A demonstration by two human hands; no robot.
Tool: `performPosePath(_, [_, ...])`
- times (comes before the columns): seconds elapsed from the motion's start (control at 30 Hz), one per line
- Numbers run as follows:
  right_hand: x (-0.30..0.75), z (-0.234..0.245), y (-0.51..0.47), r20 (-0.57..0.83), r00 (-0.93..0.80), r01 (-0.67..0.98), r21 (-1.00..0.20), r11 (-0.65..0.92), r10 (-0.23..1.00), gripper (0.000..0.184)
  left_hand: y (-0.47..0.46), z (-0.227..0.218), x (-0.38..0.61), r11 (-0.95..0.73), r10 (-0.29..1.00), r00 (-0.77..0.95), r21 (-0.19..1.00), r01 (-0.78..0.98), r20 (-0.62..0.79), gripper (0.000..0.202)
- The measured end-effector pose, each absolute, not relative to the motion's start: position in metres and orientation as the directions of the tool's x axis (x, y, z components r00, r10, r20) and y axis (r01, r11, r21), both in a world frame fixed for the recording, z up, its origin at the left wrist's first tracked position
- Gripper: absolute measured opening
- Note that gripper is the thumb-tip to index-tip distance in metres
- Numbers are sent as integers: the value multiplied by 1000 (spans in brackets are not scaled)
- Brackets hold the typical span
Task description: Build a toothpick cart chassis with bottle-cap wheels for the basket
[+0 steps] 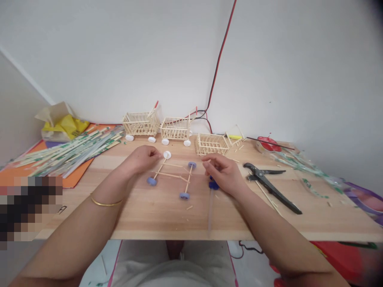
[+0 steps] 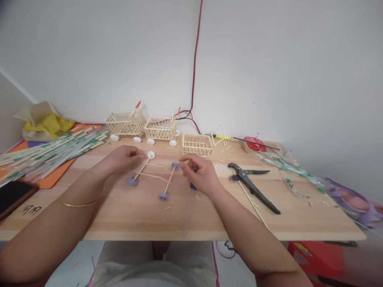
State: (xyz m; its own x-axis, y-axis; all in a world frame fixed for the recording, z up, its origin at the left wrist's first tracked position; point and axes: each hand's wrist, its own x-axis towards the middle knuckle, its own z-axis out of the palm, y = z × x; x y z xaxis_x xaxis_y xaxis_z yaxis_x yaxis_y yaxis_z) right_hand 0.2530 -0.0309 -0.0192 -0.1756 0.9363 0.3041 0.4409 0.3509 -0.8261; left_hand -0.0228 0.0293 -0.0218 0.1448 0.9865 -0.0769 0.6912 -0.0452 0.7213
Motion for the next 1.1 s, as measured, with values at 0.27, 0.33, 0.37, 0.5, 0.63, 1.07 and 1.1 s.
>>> performPosePath(0.27, [254, -23, -26, 310, -142, 416, -843, 340, 940, 25, 24, -24, -8, -40, 997, 75, 690, 722, -21, 33])
performPosePath(0.33, [251, -19, -28, 310, -186, 438, -823, 361, 932, 25, 24, -27, -8, -29, 999, 46, 688, 725, -7, 31])
performPosePath(0.37, [250, -15, -28, 307, -211, 454, -810, 371, 928, 24, 25, -28, -8, -27, 999, 39, 685, 728, -2, 30])
performPosePath(0.5, [246, 4, -21, 275, -295, 532, -748, 397, 915, 23, 26, -31, -7, -51, 998, 62, 639, 768, 5, 30])
performPosePath(0.63, [239, 13, 1, 291, -352, 532, -720, 446, 890, 23, 28, -34, -7, -51, 999, 52, 567, 822, 14, 30])
performPosePath(1.07, [221, 49, -10, 502, -275, 493, -658, 569, 820, 31, 40, -31, -22, -99, 991, 18, 651, 752, 131, 47])
performPosePath(1.1, [223, 50, -12, 504, -265, 498, -658, 564, 822, 32, 40, -31, -24, -110, 991, 36, 657, 746, 126, 46])
